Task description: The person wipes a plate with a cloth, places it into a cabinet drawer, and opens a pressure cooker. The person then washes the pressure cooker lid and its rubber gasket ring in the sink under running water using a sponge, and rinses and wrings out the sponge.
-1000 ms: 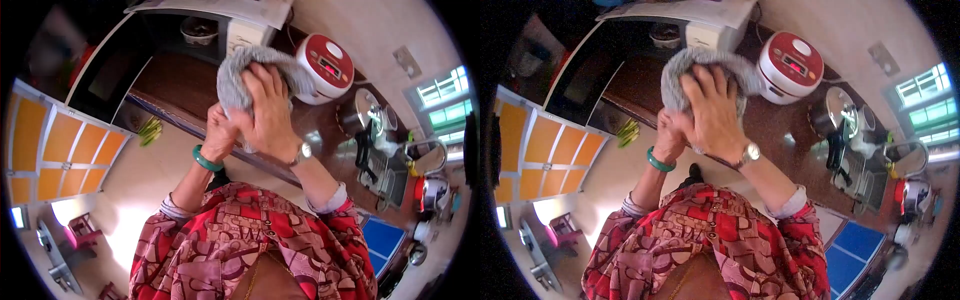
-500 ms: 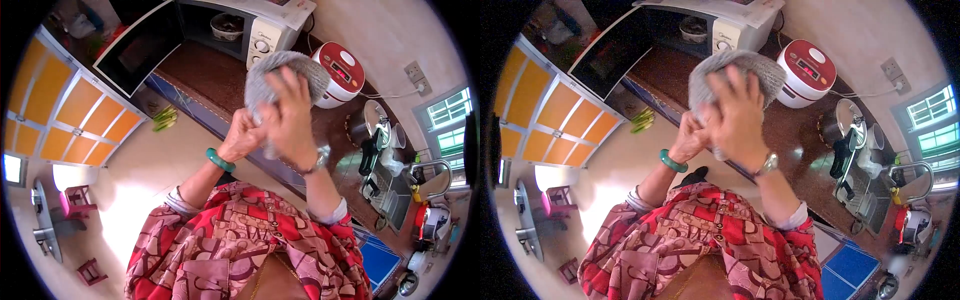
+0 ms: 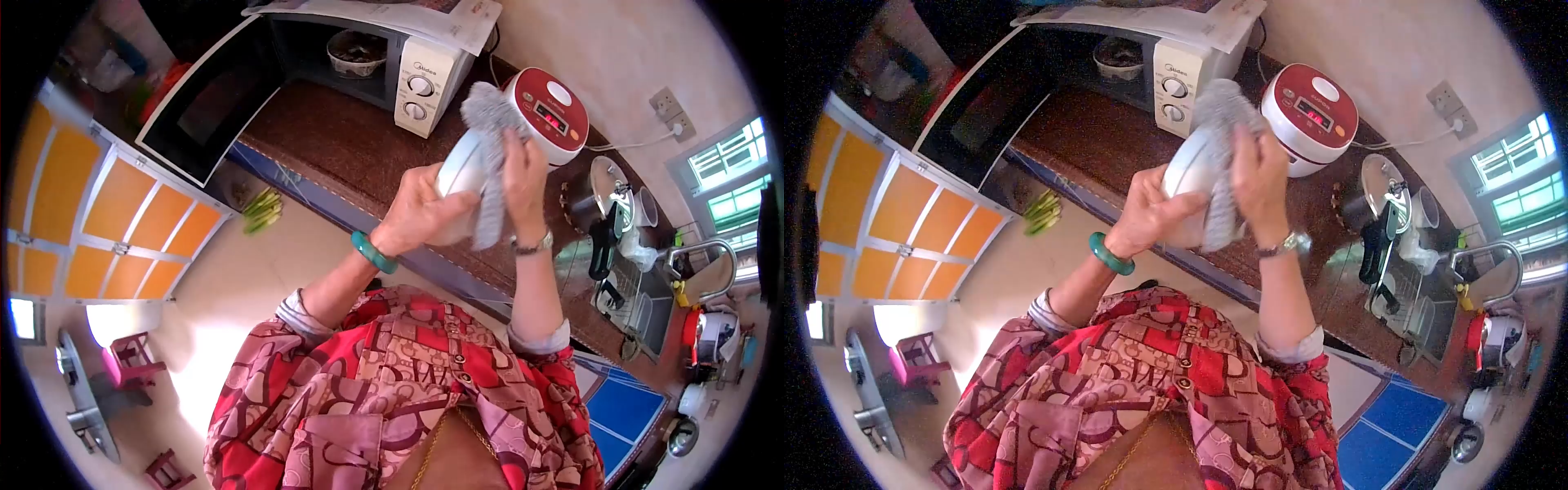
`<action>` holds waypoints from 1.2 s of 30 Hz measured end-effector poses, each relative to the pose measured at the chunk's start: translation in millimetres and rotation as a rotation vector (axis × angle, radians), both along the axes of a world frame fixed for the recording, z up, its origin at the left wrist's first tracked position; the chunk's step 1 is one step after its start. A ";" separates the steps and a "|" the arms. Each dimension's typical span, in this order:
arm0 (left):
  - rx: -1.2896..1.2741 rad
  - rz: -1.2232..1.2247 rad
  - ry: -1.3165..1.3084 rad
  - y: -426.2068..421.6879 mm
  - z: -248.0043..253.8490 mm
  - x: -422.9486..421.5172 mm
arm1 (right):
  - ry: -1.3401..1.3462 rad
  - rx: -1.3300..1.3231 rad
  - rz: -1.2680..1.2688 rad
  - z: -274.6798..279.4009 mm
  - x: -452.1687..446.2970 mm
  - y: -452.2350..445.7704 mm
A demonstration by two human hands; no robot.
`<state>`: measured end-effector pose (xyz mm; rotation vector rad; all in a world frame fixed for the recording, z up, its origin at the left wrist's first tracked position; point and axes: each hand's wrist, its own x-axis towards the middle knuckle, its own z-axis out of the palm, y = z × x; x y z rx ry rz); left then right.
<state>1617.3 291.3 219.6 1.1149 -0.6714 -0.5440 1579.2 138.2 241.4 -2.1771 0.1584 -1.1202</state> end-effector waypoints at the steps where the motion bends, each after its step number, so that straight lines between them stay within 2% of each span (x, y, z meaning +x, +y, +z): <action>1: 0.013 -0.017 0.063 1.9 -0.6 3.0 | 0.227 0.367 0.008 -1.4 -1.1 -14.6; 3: -0.092 0.024 0.164 -2.9 -8.5 8.0 | 0.113 0.349 -0.068 -32.9 -3.4 -42.8; 4: -0.117 0.028 0.231 -1.8 -4.2 11.4 | -0.020 0.419 -0.047 -36.5 -5.5 -35.3; 5: -0.141 0.029 0.300 0.0 2.8 16.3 | 0.067 0.492 -0.072 -37.3 -19.1 -29.3; 9: -0.235 0.111 0.419 -5.0 11.6 31.4 | -0.152 0.238 -0.154 -69.9 -38.1 19.4; 11: -0.227 0.067 0.411 -11.1 7.9 33.8 | -0.157 0.177 -0.205 -65.0 -44.0 48.0; 13: -0.208 0.012 0.400 -15.7 3.2 30.7 | 0.056 -0.298 -0.231 -45.8 -46.3 69.8; 15: -0.193 0.056 0.401 -20.8 1.0 22.6 | 0.026 -0.219 -0.259 -28.2 -37.8 60.1; 19: -0.204 -0.033 0.274 -22.5 11.5 17.3 | -0.142 -0.218 -0.367 -8.1 -19.4 1.3; 21: -0.205 -0.044 0.226 -23.6 13.4 17.9 | 0.053 0.227 -0.316 1.9 -29.8 -21.7; 22: -0.208 -0.034 0.230 -24.0 16.1 18.0 | 0.007 0.329 -0.233 -12.6 -31.1 -44.3; 23: -0.212 -0.020 0.235 -23.8 18.6 17.8 | -0.089 0.639 0.020 -28.8 -35.4 -56.5; 25: -0.206 -0.030 0.249 -26.4 20.6 17.6 | -0.278 0.885 0.239 -54.6 -44.3 -50.2; 26: -0.219 -0.038 0.251 -27.9 19.4 16.1 | -0.282 0.885 0.227 -66.5 -45.1 -45.0; 28: -0.227 -0.017 0.260 -30.5 14.5 12.3 | -0.245 0.340 -0.311 -77.0 -40.9 -21.6; 29: -0.224 -0.026 0.257 -34.8 11.2 11.7 | -0.458 1.136 0.017 -74.3 -44.7 -9.0; 31: -0.226 0.061 0.280 -43.2 4.9 10.1 | -0.595 1.193 -0.109 -65.5 -42.0 24.1; 32: -0.212 0.037 0.260 -45.1 3.9 9.4 | -0.477 1.224 -0.228 -78.2 -43.1 28.4; 33: -0.212 0.028 0.262 -48.7 2.5 9.5 | -0.409 1.014 -0.344 -84.8 -41.5 41.0; 35: -0.193 0.110 0.212 -54.5 -0.6 10.3 | -0.328 0.812 -0.407 -113.5 -40.2 60.2; 36: -0.195 0.106 0.212 -54.7 -1.4 12.1 | -0.498 1.035 -0.308 -110.5 -35.2 75.7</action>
